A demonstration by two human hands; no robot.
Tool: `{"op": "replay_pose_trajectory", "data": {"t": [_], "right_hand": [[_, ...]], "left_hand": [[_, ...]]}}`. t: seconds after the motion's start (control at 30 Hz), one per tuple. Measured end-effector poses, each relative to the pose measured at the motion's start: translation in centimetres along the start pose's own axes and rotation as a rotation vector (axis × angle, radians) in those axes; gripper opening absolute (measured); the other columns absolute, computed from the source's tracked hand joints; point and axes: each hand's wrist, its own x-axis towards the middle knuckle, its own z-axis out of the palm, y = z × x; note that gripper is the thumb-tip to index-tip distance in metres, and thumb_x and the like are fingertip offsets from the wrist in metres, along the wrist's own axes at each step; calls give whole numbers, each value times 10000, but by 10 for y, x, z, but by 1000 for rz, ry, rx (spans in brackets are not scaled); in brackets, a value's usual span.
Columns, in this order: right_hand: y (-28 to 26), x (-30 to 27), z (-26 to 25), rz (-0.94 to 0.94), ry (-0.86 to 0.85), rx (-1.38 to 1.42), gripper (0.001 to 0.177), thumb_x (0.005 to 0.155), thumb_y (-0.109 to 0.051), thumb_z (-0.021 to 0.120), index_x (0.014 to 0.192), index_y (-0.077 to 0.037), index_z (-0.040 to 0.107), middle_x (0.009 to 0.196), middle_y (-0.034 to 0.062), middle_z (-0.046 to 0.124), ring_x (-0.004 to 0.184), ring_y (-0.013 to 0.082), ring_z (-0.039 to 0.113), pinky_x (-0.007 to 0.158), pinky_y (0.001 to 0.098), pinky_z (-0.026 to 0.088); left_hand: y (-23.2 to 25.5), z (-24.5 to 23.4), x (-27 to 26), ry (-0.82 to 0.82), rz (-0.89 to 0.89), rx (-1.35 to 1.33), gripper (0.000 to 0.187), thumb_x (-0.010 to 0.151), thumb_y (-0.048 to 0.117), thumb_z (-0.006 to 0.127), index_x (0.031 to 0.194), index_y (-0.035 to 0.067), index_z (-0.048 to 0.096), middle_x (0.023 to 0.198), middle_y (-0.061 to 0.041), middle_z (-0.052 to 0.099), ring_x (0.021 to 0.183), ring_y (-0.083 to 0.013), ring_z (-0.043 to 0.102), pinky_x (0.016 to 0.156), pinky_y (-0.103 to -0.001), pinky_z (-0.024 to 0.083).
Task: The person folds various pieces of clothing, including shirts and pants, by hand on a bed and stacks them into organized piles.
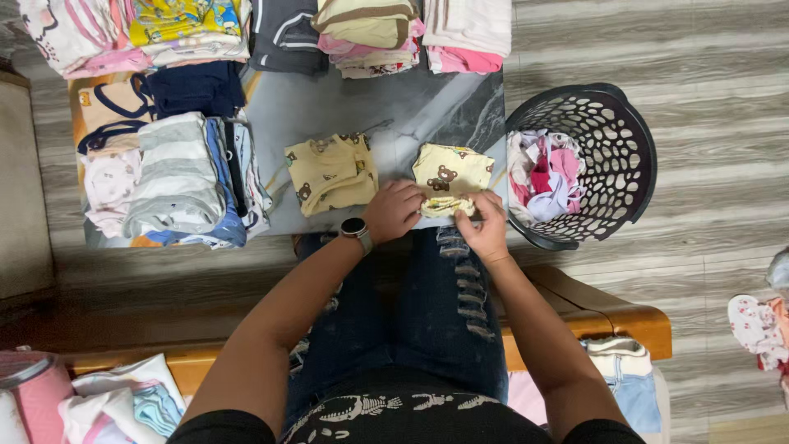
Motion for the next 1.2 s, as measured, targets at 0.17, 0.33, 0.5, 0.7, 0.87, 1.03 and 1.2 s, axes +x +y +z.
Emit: {"op": "replay_pose_trajectory", "data": {"t": [0.17, 0.33, 0.5, 0.7, 0.87, 1.03, 1.2], "right_hand": [[0, 12, 10, 435, 93, 120, 248, 913, -165, 740, 1112, -26, 687, 867, 104, 715, 721, 215, 577, 652, 303, 461], [-20, 34, 19, 405, 257, 43, 513, 900, -184, 771, 1340, -46, 546, 816, 113, 686, 667, 192, 613, 630, 310, 493], [-11, 41, 22, 225, 243, -193, 504, 958, -195, 766, 1400, -81, 552, 905, 126, 714, 824, 288, 679, 789, 403, 538], [-20, 44, 22, 132, 174, -379, 527, 917, -157, 724, 1395, -57, 528, 1338, 171, 614, 1203, 362, 582, 1032, 514, 420], [-30, 46, 26, -22, -97, -547, 507, 991, -125, 575, 1492, -88, 512, 1649, 114, 387, 1600, 303, 287, 1291, 631, 213], [-23, 56, 33, -66, -276, -612, 622, 999, -345, 513, 1517, -9, 436, 1646, 159, 310, 1513, 334, 242, 1097, 756, 16], [-28, 85, 18, -64, -284, -580, 590, 942, -205, 569, 1522, -116, 506, 1582, 106, 478, 1511, 290, 386, 1219, 690, 126]], "left_hand": [[10, 7, 27, 6, -357, -264, 241, 950, 264, 669, 1127, 104, 698, 923, -117, 716, 918, -291, 661, 832, -457, 494], [12, 20, 53, 208, -603, -347, 289, 860, 299, 733, 1060, 96, 685, 759, -149, 716, 711, -329, 696, 642, -466, 526], [4, 37, 49, 213, -633, -210, 272, 976, 310, 692, 1182, 139, 643, 859, -147, 728, 803, -380, 689, 707, -520, 528], [6, 45, 51, 219, -741, -226, 519, 895, 280, 712, 1359, 120, 544, 860, -202, 713, 817, -414, 677, 716, -537, 528], [-1, 46, 52, 212, -704, -239, 558, 902, 267, 705, 1395, 88, 516, 906, -208, 721, 852, -415, 684, 765, -542, 538], [3, 34, 53, 307, -679, -265, 579, 819, 237, 734, 1334, 48, 546, 1000, -222, 718, 868, -424, 688, 720, -544, 538], [16, 6, 32, 299, -520, 3, 482, 914, 198, 706, 1371, 107, 584, 1168, -150, 641, 1055, -358, 617, 898, -490, 524]]}}
